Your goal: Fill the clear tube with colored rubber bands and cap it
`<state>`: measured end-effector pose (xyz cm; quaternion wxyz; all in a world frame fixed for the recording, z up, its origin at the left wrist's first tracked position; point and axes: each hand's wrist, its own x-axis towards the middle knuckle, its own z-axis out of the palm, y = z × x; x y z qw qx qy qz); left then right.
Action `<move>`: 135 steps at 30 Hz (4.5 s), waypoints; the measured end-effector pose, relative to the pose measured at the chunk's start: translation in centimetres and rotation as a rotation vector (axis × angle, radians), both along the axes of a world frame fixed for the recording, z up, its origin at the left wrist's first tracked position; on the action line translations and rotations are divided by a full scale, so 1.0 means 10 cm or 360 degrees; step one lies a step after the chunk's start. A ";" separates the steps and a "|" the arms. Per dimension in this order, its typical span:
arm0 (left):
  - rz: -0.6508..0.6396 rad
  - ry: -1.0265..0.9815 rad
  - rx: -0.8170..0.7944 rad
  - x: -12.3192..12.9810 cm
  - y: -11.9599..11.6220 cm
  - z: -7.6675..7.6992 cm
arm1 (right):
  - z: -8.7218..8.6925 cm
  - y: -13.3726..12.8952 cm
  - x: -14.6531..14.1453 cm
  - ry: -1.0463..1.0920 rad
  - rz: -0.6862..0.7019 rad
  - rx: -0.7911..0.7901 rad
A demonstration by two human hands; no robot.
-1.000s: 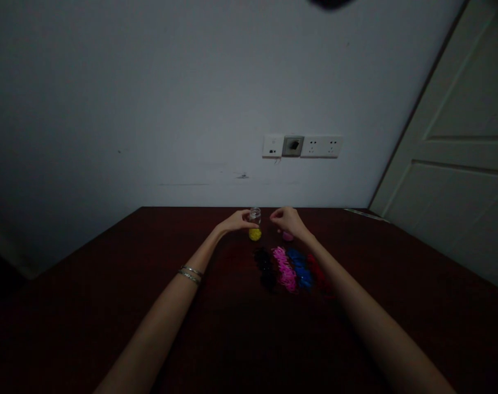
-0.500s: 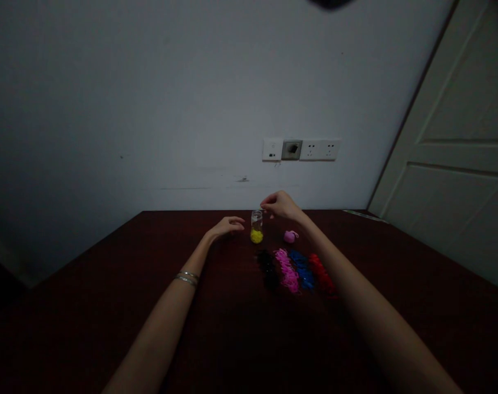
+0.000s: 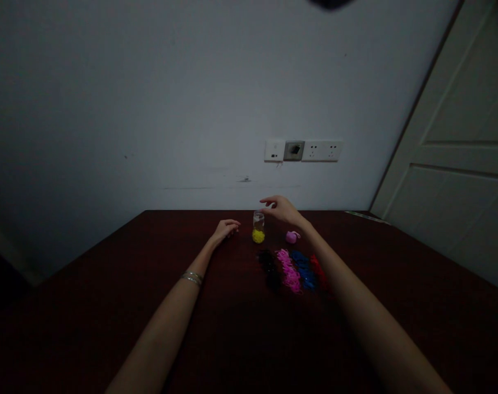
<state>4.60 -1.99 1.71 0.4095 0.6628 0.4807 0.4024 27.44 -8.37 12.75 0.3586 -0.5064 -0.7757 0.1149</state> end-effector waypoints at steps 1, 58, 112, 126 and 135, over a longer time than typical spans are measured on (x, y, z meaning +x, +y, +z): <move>0.0009 -0.0001 0.0015 0.01 -0.02 0.00 | -0.05 0.00 0.01 0.0016 0.0005 0.0006; -0.0227 0.0577 0.0171 0.08 -0.07 0.03 | -0.69 0.11 0.06 0.0052 0.0168 -0.0161; -0.0945 0.1004 0.0250 0.62 -0.64 0.49 | -0.12 -0.07 0.74 -0.0011 0.0158 -0.0296; -0.0645 0.0789 0.0439 0.32 -0.54 1.05 | -0.07 -0.11 0.74 -0.0017 0.0180 -0.0362; -0.0639 0.0992 0.0695 0.54 -0.31 1.45 | -0.03 -0.16 0.72 -0.0014 0.0207 -0.0401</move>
